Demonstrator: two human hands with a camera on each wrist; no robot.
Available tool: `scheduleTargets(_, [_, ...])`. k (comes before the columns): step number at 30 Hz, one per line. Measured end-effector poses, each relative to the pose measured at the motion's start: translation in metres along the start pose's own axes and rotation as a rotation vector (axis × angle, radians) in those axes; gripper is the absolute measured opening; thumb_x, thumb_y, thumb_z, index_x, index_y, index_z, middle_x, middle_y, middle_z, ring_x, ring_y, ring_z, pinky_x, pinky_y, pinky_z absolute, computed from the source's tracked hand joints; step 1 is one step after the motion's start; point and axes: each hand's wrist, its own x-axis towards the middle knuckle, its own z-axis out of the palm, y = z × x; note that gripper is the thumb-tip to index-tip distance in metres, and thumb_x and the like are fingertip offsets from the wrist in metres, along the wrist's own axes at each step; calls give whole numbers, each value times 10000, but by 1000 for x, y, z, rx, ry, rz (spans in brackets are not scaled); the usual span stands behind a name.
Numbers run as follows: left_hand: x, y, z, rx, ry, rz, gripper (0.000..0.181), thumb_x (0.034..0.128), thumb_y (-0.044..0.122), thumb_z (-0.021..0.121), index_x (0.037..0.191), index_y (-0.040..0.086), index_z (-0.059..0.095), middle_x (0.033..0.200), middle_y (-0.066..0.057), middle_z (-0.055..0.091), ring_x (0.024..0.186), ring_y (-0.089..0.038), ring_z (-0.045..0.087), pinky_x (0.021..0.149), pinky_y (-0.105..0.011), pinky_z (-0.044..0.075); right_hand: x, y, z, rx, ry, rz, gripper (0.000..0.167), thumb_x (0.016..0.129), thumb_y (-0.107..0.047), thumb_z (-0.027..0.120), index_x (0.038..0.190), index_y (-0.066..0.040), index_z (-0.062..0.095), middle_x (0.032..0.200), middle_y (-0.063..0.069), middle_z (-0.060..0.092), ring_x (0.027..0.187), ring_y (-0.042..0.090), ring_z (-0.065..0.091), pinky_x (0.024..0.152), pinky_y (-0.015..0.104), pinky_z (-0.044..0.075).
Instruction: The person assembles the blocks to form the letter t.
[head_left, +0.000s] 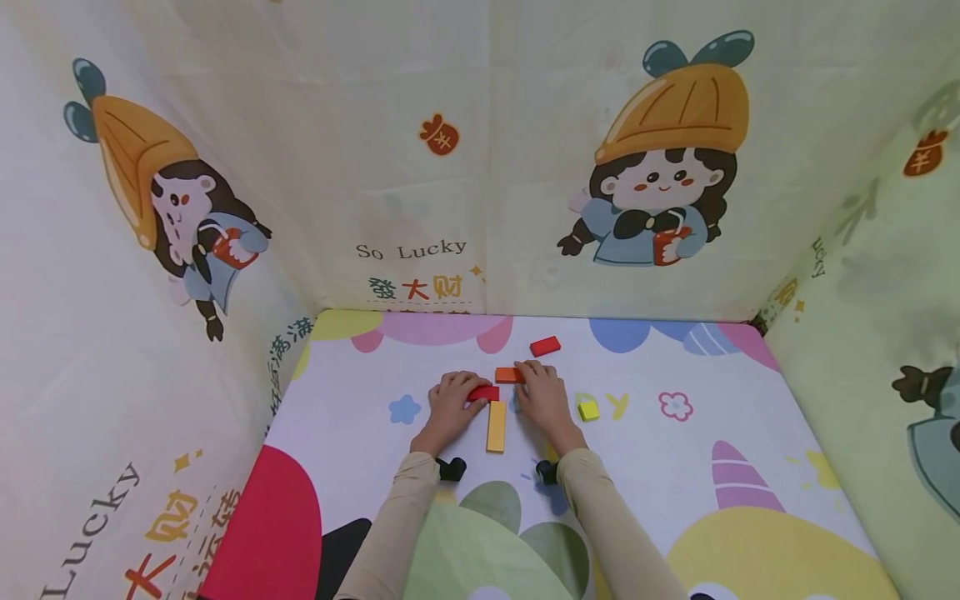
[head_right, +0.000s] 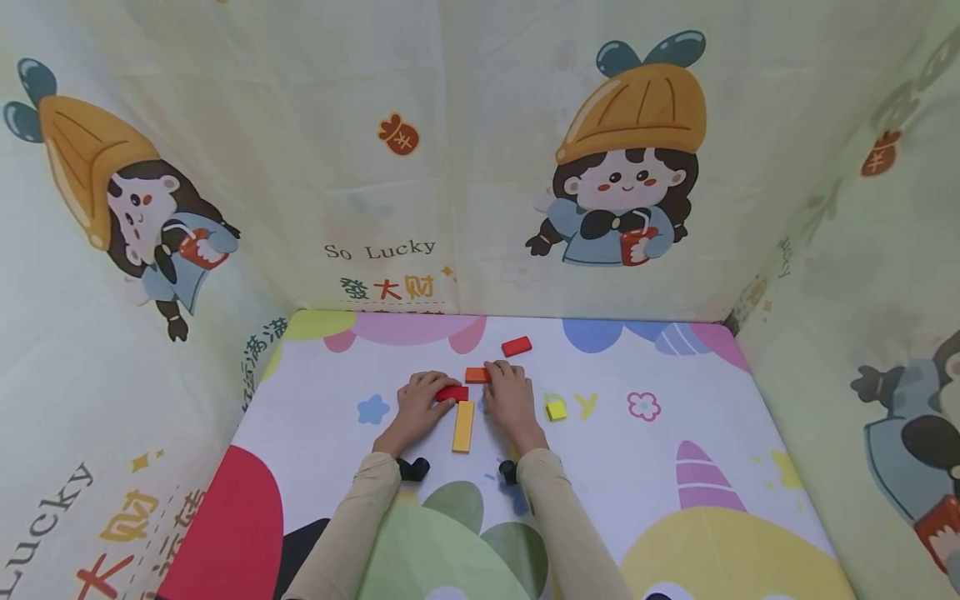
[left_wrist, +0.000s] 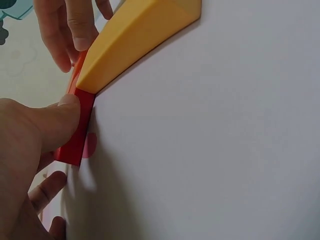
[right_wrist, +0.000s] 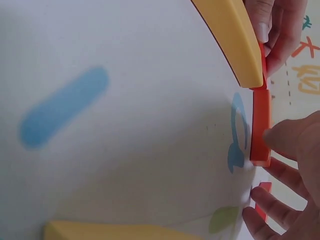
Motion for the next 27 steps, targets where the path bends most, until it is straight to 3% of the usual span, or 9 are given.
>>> scheduleTargets(12, [-1, 1, 2, -18, 14, -1, 338, 1025, 326, 671, 1359, 276, 675, 1420, -19, 606, 1405, -293, 414, 1127, -651, 300, 2, 5, 2, 0, 6, 26, 461, 984, -180, 725, 1434, -151, 625, 1412, 113, 611, 1339, 342, 518, 1104, 515, 506])
scheduleTargets(22, [1, 3, 6, 25, -25, -52, 500, 964, 525, 684, 1403, 292, 629, 1488, -13, 545, 1455, -283, 363, 1169, -644, 278, -4, 7, 0, 12, 16, 49, 452, 981, -160, 724, 1424, -153, 633, 1394, 104, 617, 1325, 327, 529, 1112, 488, 514])
scheduleTargets(27, [-1, 7, 5, 34, -15, -53, 545, 933, 531, 718, 1399, 263, 635, 1483, -42, 546, 1449, -307, 364, 1153, -659, 280, -6, 6, -1, 21, 8, 50, 440, 987, -151, 714, 1419, -145, 635, 1399, 106, 616, 1326, 331, 528, 1116, 491, 510])
